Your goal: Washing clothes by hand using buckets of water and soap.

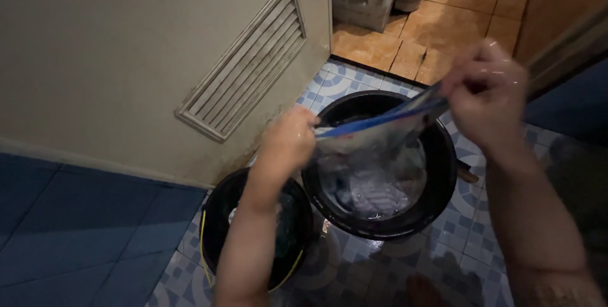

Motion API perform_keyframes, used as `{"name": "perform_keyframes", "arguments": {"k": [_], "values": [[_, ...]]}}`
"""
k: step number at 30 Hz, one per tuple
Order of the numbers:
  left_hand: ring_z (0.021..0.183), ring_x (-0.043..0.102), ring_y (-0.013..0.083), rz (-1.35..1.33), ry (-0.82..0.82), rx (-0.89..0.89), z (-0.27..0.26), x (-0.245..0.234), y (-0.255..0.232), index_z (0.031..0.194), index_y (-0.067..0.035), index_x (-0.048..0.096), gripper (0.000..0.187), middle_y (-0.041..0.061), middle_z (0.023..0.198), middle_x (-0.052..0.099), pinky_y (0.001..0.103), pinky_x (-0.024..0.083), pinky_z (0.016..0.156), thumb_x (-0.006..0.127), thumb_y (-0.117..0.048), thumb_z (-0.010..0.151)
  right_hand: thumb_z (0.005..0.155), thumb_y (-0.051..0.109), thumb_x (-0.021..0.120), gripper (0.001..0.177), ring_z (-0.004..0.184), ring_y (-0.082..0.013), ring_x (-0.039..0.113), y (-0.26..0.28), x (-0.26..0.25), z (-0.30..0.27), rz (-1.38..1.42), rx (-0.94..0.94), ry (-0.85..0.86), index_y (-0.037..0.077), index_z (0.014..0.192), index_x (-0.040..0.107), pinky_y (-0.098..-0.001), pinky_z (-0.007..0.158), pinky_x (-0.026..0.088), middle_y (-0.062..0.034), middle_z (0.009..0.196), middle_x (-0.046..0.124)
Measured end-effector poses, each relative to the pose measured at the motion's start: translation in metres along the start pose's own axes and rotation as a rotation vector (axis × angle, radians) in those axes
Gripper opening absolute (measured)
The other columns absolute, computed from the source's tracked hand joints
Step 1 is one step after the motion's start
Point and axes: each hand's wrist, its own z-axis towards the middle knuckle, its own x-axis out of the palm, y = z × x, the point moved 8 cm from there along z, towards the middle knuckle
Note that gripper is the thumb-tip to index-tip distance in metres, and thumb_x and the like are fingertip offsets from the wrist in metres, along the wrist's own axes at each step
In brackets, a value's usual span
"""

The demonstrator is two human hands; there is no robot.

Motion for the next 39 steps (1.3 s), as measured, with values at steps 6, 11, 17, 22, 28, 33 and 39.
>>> {"name": "perform_keyframes", "arguments": {"k": [6,11,17,22,28,33,39], "values": [[0.101,0.074,0.0335,-0.584,-0.059,0.535,0.002,-0.002,-0.004,0.091,-0.003,0.068,0.022,0.017,0.108,0.075,0.042,0.058,0.091,0.048,0.0,0.083,0.092,-0.019,0.057,0.024,0.067,-0.0159,0.048,-0.003,-0.036,-0.003,-0.222,-0.37,-0.291,0.0,0.08,0.066,-0.0234,0.061,0.041,-0.0102,0.091,0.053],[0.089,0.076,0.0354,-0.14,0.956,0.346,-0.046,0.124,-0.038,0.115,-0.001,0.067,0.032,0.018,0.104,0.072,0.044,0.06,0.073,0.066,-0.013,0.086,0.084,-0.012,0.054,0.023,0.076,-0.0157,0.059,0.064,0.007,0.017,-0.026,-0.356,0.007,0.005,0.08,0.068,-0.0256,0.059,0.049,-0.0069,0.095,0.059],[0.098,0.071,0.0246,-0.083,1.557,0.278,-0.115,0.364,0.035,0.121,0.011,0.076,0.052,0.016,0.111,0.077,0.045,0.055,0.093,0.074,-0.029,0.088,0.079,0.009,0.068,0.014,0.09,-0.0351,0.068,-0.094,0.121,-0.054,-0.804,-0.033,0.541,0.008,0.085,0.08,-0.0433,0.075,0.059,-0.0201,0.105,0.063],[0.119,0.059,0.0355,-0.663,1.311,0.219,-0.12,0.296,-0.013,0.14,0.007,0.05,0.077,0.024,0.131,0.061,0.051,0.05,0.104,0.082,-0.024,0.077,0.089,0.02,0.064,0.018,0.101,-0.0296,0.071,-0.162,0.109,-0.103,-1.186,0.063,0.819,0.011,0.096,0.078,-0.0416,0.079,0.06,-0.0149,0.114,0.072],[0.135,0.051,0.036,-0.816,0.806,0.247,-0.079,0.14,-0.038,0.158,-0.014,0.034,0.098,0.022,0.142,0.048,0.047,0.046,0.104,0.077,-0.012,0.069,0.092,0.03,0.067,0.035,0.095,-0.0207,0.069,-0.076,0.038,-0.084,-1.304,0.162,0.879,0.019,0.125,0.069,-0.0368,0.077,0.06,-0.0064,0.11,0.071],[0.124,0.067,0.032,-0.972,0.533,0.289,-0.066,0.061,-0.046,0.147,-0.007,0.049,0.08,0.024,0.135,0.059,0.042,0.059,0.097,0.075,-0.003,0.071,0.082,0.041,0.07,0.06,0.086,-0.0171,0.069,0.01,-0.008,-0.049,-1.352,0.114,0.667,0.022,0.139,0.064,-0.0314,0.07,0.059,-0.0053,0.105,0.07],[0.109,0.068,0.0316,-1.504,0.328,0.115,-0.032,0.001,-0.015,0.14,0.006,0.068,0.048,0.029,0.129,0.068,0.037,0.06,0.096,0.069,-0.007,0.093,0.105,0.001,0.036,0.028,0.083,-0.0248,0.073,0.003,-0.059,-0.021,-0.303,0.259,0.113,0.0,0.117,0.062,-0.0349,0.075,0.062,-0.0176,0.098,0.068]]}}
